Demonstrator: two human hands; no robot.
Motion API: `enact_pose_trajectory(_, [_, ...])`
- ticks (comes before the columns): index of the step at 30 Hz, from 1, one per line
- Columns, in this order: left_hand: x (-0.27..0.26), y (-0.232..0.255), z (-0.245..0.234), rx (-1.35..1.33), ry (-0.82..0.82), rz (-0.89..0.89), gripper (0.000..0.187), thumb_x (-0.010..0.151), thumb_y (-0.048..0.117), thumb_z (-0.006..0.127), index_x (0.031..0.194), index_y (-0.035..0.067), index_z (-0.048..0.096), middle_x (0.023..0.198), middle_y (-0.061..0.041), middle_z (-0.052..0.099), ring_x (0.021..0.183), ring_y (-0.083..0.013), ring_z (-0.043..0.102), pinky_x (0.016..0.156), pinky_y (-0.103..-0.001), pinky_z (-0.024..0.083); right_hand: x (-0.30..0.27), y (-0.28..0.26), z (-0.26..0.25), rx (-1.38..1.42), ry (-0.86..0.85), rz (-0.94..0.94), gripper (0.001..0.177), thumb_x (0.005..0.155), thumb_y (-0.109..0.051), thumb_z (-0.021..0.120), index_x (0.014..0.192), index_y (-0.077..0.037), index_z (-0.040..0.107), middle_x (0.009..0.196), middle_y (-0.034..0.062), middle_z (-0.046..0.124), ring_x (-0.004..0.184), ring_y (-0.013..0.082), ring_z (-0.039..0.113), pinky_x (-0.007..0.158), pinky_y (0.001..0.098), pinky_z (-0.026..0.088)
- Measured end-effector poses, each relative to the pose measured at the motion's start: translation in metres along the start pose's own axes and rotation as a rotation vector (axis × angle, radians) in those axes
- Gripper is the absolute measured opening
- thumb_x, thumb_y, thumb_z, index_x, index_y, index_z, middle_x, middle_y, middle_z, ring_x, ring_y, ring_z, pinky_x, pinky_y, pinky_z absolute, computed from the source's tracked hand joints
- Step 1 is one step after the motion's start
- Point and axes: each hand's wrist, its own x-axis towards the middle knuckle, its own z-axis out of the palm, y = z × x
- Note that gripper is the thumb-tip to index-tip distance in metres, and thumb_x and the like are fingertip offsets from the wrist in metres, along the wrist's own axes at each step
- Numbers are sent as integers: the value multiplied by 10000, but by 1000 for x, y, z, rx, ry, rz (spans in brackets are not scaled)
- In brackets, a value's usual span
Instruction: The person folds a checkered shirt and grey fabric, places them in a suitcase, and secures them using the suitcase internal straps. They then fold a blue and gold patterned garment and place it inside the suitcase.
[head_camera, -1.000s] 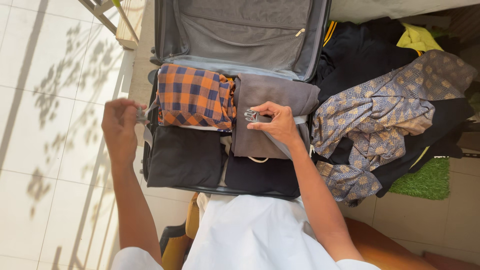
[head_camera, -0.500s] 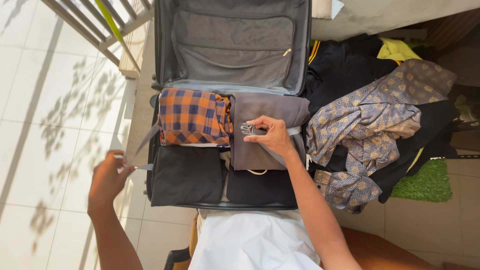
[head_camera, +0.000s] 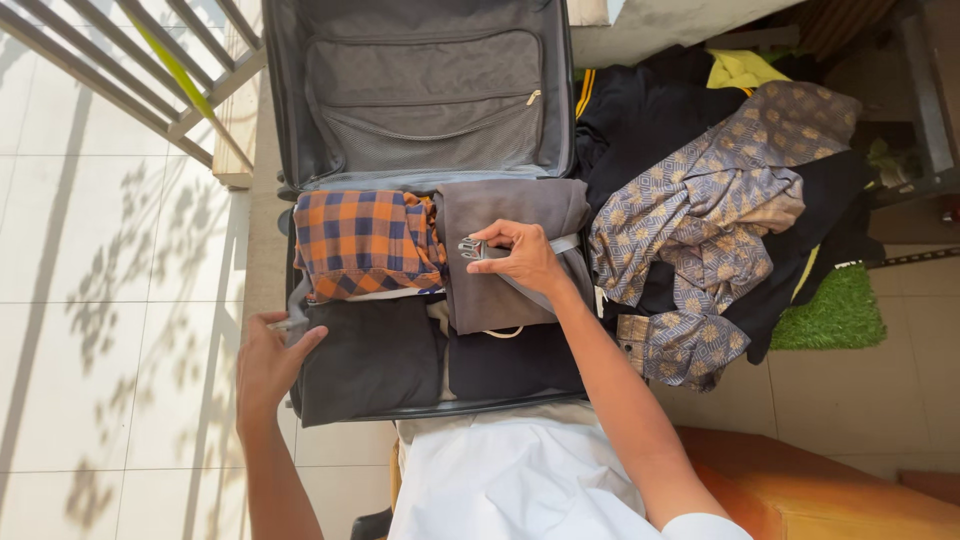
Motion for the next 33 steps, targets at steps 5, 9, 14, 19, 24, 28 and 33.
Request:
enact_pose_trajectory(5, [-4,4,3,139,-96,-48,417,1013,457,584,1098,78,737,813,-90,773,808,-220,705,740,-365,491,3,1,0,0,-14,-2,448,712,-158,942,1092,-18,750,996,53,794,932,90,735,858,244,569])
enact_pose_trajectory(9, [9,-11,23,-322,-106,197,417,1062,393,551,1058,4,703,873,-103,713,833,-207,646,782,-347,502,2,2,0,-34,4,21,446,707,-150,942,1090,-15,759,999,62,792,934,98,734,857,249,571])
enact_pose_trajectory(14, [53,-21,50,-1174,-200,179,338,1084,327,524,1141,28,672,1046,-65,695,963,-165,643,891,-341,491,3,12,1,28,-19,-39,406,723,-124,936,1060,-5,742,1078,64,781,980,106,722,897,262,577])
enact_pose_trajectory(19, [69,-16,58,-1654,-659,400,616,1191,511,386,1041,-13,672,907,-82,675,1005,-243,665,1001,-379,494,10,20,-1,-17,-14,-44,386,736,-90,929,1066,-6,748,1067,71,782,981,113,723,937,275,576])
enact_pose_trajectory(24, [39,27,44,-704,-363,408,670,1060,558,359,913,31,746,858,-104,711,869,-241,664,876,-379,492,8,19,0,-32,-17,-38,387,738,-103,928,1070,-13,751,1045,59,784,977,111,729,951,281,578])
enact_pose_trajectory(28, [-10,86,59,97,104,802,539,1016,456,520,734,45,725,757,-132,666,803,-303,618,793,-426,443,8,16,2,-63,-31,-40,394,733,-119,934,1070,-15,759,1048,61,783,976,110,726,951,282,573])
enact_pose_trajectory(33, [2,128,67,360,139,1137,612,984,407,619,511,19,634,525,-106,580,640,-291,549,763,-433,426,11,9,2,-126,-54,-63,414,720,-173,941,1062,-25,759,1070,52,787,989,112,736,962,286,570])
